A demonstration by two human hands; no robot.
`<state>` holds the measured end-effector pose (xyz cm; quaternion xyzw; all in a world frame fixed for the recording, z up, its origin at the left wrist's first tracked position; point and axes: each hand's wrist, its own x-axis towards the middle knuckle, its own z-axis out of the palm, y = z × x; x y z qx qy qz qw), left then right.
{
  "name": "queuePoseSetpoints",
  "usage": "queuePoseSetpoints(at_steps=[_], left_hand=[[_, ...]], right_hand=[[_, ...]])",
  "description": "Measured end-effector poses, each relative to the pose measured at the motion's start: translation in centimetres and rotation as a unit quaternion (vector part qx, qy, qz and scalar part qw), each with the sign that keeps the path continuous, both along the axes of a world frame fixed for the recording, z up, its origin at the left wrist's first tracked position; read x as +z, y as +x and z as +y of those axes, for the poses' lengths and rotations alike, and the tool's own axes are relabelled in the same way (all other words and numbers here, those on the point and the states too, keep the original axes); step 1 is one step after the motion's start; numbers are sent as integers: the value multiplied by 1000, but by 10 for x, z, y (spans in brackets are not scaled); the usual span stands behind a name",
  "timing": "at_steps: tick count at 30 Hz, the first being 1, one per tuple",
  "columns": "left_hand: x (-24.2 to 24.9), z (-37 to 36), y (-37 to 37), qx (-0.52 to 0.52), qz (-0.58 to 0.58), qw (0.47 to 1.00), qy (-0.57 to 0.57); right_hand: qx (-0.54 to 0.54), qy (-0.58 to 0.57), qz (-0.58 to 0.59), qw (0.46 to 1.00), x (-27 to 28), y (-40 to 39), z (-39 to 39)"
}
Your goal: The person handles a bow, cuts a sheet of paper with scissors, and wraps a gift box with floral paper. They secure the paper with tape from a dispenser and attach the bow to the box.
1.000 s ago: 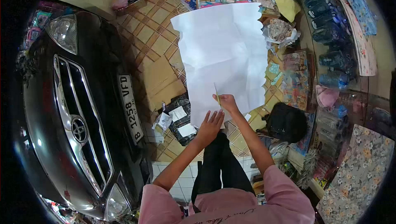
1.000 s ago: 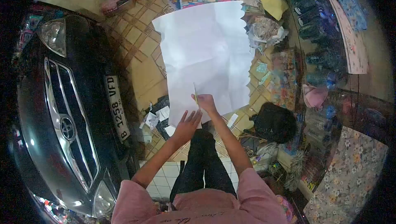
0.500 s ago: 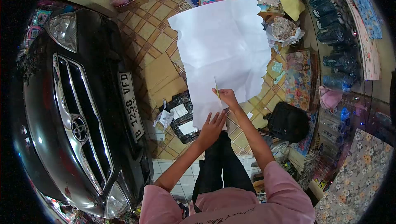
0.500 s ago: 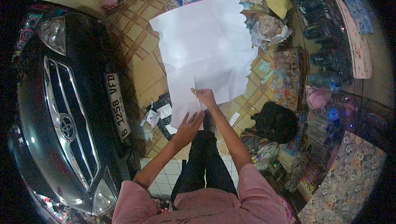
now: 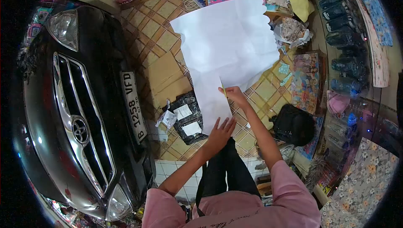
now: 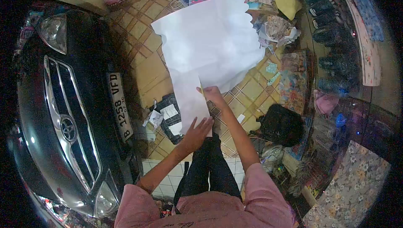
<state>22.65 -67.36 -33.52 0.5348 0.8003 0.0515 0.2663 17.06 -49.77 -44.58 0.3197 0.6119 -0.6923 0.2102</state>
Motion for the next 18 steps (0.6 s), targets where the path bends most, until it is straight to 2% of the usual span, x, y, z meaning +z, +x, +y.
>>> queuePoseSetpoints(at_steps=[5,11,14,18], left_hand=[[-3,-1,-1,19,1,1000,-2],[4,-9,-4,14,4,1000,-4],[4,-10,-4,34,-13,999,13],[9,-12,-12,13,-10,1000,-12]], right_hand=[[13,30,34,999,-5,-11,2],[73,56,1,996,-32,-26,0],[68,76,-28,994,-36,-34,-6],[39,37,14,998,-33,-37,-9]])
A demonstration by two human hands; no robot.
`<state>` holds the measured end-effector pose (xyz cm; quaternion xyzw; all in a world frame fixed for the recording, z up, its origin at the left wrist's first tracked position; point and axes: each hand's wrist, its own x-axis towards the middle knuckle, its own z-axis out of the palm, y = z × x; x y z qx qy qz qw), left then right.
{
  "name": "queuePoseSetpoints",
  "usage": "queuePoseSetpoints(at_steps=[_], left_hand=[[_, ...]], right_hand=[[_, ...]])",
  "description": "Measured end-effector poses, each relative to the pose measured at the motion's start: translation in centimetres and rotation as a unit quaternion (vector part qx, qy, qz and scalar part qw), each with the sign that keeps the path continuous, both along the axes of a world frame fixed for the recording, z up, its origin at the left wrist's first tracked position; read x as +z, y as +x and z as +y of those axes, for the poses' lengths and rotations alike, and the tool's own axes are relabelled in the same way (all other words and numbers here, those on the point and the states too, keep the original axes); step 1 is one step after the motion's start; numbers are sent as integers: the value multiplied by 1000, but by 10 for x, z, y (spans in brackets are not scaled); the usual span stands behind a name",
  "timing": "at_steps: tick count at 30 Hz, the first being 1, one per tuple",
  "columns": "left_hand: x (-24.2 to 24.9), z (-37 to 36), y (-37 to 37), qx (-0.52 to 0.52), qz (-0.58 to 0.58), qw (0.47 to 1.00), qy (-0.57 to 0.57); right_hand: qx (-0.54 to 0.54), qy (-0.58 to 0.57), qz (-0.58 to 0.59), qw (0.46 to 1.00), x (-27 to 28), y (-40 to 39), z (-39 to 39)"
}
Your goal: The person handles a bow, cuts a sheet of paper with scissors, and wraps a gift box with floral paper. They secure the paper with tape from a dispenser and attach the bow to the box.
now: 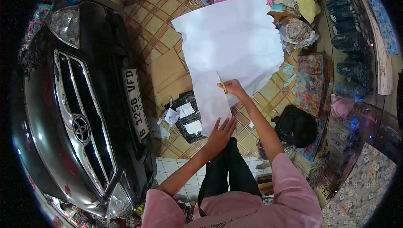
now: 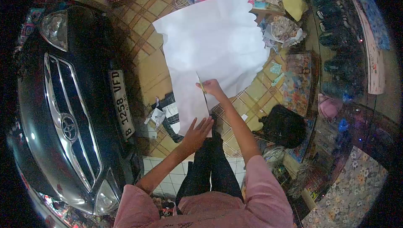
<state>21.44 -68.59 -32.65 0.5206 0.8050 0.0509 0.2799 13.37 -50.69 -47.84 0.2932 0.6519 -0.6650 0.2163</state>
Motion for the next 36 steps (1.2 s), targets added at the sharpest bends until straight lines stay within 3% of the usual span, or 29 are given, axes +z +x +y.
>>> queuePoseSetpoints(at_steps=[17,21,29,32,36], left_hand=[[-6,-7,16,34,-11,999,25],[-5,-7,19,19,-36,999,15],[-4,-4,24,-9,23,999,24],[-8,-2,30,-17,17,1000,19],[-7,-3,36,-16,46,999,23]], right_hand=[[-42,25,53,997,-18,-25,-21],[-26,36,24,999,-12,-29,-14],[49,73,15,996,-7,-38,3],[-6,66,39,997,-22,-39,-2],[49,47,6,998,-6,-46,9]])
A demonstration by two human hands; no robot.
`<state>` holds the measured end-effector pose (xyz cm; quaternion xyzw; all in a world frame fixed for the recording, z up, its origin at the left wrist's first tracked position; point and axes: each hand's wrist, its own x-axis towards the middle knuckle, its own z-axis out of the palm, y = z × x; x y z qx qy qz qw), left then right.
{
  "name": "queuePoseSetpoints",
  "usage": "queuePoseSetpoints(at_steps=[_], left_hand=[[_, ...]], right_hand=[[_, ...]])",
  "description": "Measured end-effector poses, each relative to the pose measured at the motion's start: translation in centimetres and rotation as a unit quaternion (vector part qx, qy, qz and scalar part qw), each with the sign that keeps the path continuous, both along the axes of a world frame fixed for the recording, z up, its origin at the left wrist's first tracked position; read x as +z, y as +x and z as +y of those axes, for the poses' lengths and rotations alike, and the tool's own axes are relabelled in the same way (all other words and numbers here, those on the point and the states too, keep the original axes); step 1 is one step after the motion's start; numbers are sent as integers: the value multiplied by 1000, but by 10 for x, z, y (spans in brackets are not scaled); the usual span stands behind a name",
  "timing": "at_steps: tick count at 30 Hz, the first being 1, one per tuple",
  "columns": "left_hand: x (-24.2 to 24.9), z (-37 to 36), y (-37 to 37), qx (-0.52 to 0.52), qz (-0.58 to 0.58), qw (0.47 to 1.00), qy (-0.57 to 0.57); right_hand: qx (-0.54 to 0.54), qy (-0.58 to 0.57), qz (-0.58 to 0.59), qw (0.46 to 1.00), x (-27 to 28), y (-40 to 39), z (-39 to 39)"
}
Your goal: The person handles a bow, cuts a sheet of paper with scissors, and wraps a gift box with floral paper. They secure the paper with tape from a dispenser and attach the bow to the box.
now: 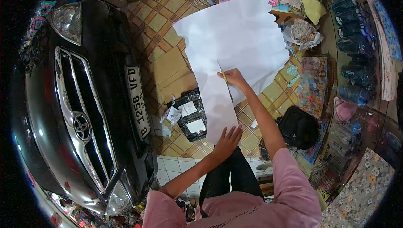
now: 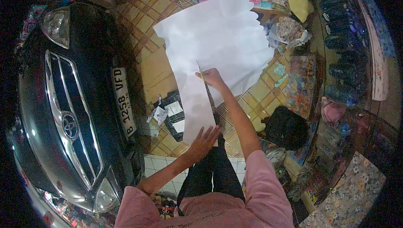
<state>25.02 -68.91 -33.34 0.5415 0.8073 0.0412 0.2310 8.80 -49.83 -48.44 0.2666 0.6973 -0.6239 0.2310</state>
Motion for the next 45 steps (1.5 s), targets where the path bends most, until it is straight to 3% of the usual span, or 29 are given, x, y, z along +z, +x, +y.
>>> queuePoseSetpoints(at_steps=[6,10,13,16,17,19,23,25,28,32,36,39,42,45], left_hand=[[3,2,4,-18,-40,998,-37],[33,9,-3,69,-222,970,64],[50,7,-23,67,-354,928,99],[58,2,-62,186,-269,904,275],[63,2,-71,305,-255,873,282],[76,11,-102,421,-100,841,324],[116,33,-138,487,-45,788,374],[127,34,-142,509,-110,758,393],[155,34,-142,507,-225,689,466],[205,30,-143,431,-217,731,482],[250,42,-143,359,-202,756,509],[279,56,-138,300,-190,781,514],[291,71,-139,270,-158,786,534],[304,90,-139,247,-136,787,548]], right_hand=[[-32,-40,40,998,5,6,5],[-51,-45,77,995,33,25,9],[-65,-90,122,986,50,45,21],[-45,-65,144,986,87,69,34],[-32,-43,144,988,104,77,39],[-21,-51,125,991,140,94,41],[-71,-99,116,986,193,129,28],[-86,-106,123,983,223,143,20],[-93,-104,160,977,262,156,17],[-60,-60,177,980,333,172,25],[-84,-138,211,964,379,190,30],[-118,-111,272,949,387,197,31],[-147,-149,265,941,413,199,37],[-179,-108,252,945,433,207,46]])
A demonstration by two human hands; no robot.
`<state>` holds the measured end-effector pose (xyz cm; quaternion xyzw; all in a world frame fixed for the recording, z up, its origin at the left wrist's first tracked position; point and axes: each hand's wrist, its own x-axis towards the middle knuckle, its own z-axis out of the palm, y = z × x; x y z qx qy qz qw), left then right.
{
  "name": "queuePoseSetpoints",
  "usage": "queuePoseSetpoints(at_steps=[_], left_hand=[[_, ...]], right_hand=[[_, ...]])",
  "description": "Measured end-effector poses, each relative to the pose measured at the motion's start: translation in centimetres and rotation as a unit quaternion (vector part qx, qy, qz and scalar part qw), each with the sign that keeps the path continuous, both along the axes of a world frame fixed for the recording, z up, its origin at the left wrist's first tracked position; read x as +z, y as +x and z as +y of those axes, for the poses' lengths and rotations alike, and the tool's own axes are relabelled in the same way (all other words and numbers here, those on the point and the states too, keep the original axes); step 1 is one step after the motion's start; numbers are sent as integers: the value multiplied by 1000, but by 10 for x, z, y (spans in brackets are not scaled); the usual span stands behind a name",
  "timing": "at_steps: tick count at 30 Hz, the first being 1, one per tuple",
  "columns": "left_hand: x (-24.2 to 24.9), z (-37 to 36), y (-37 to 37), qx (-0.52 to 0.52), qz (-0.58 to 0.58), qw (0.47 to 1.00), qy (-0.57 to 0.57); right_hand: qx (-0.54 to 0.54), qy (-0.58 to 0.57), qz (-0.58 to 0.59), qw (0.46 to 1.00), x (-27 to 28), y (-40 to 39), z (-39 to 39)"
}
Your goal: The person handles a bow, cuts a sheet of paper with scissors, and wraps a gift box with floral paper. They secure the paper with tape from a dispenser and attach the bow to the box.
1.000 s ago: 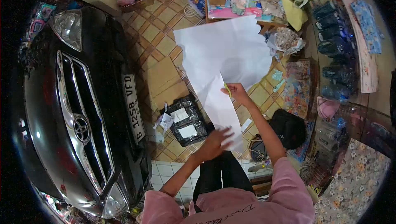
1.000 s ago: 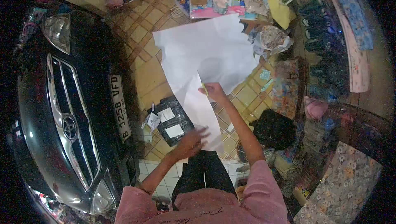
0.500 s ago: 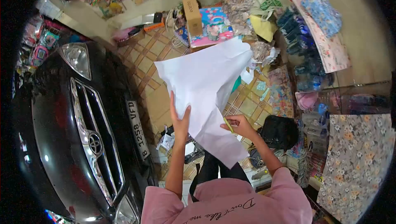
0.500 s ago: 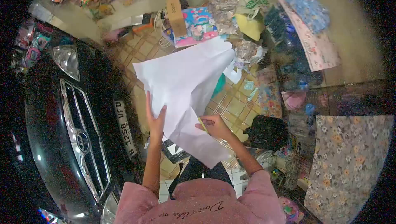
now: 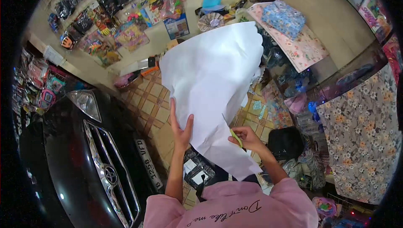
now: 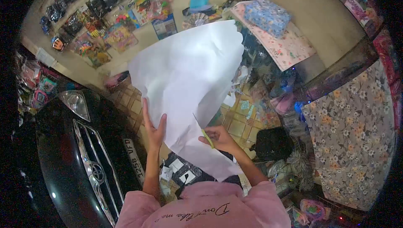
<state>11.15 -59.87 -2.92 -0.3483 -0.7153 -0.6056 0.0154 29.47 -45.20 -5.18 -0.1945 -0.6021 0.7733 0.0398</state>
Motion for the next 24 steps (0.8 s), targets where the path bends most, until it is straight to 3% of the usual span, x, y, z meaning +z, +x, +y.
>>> queuePoseSetpoints(at_steps=[9,15,18,24], left_hand=[[22,78,-4,-46,-4,999,23],[37,135,-4,-24,17,999,29],[40,155,1,-26,11,999,43],[48,179,11,-5,19,998,58]], right_hand=[[-34,43,13,998,41,-3,73],[9,74,10,997,53,-7,140],[-58,87,16,994,58,-11,152],[-10,103,24,994,64,-13,187]])
